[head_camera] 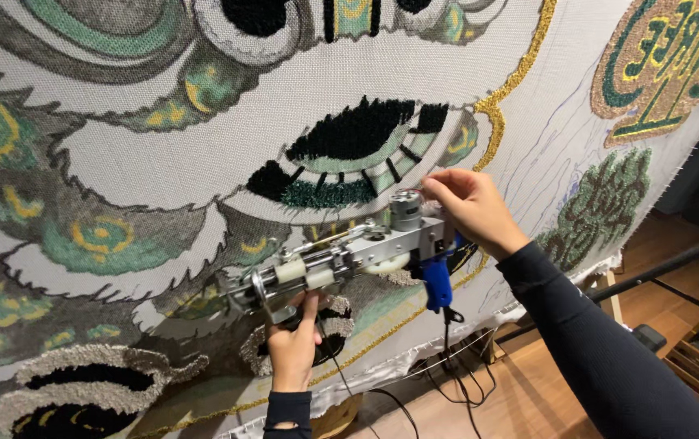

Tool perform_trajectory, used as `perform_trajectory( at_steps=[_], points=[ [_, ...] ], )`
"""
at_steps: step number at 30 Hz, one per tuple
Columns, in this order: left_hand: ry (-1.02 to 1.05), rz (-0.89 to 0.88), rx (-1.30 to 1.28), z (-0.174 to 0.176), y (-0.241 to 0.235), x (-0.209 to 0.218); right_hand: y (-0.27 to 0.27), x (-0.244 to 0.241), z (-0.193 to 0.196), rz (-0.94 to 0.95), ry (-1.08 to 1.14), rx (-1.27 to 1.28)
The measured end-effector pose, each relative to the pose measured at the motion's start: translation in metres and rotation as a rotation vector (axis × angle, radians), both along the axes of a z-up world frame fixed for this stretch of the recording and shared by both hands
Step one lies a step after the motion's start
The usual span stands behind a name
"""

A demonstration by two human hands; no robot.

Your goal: The person uses a handheld electric tufting gun to apply dark green yarn to a large canvas stretched on a frame. The operator guides the tool along the contours of a pre-drawn design, filling in a specific section of the artwork with dense tufts of yarn.

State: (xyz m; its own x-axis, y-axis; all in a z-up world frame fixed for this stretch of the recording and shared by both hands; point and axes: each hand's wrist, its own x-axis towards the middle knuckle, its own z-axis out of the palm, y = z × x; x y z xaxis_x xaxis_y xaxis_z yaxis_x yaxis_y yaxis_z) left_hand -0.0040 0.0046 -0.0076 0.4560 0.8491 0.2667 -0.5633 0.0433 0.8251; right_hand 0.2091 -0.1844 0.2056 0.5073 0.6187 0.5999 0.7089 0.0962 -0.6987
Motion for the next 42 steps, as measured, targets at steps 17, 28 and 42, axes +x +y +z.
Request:
perform_trajectory(
  at_steps=[17, 28, 42],
  points=[
    [0.295, 0.021, 0.054, -0.034, 0.03, -0.034, 0.037, 0.012, -0.032, 0.021, 0.203, -0.003],
    [0.353, 0.064, 0.108, -0.023, -0.007, -0.013, 0.058, -0.007, -0.031, -0.067, -0.117, -0.267],
    [0.323, 0.066, 0.051, -0.04, 0.004, -0.01, 0.104, -0.08, -0.051, -0.101, -0.309, 0.077]
  ],
)
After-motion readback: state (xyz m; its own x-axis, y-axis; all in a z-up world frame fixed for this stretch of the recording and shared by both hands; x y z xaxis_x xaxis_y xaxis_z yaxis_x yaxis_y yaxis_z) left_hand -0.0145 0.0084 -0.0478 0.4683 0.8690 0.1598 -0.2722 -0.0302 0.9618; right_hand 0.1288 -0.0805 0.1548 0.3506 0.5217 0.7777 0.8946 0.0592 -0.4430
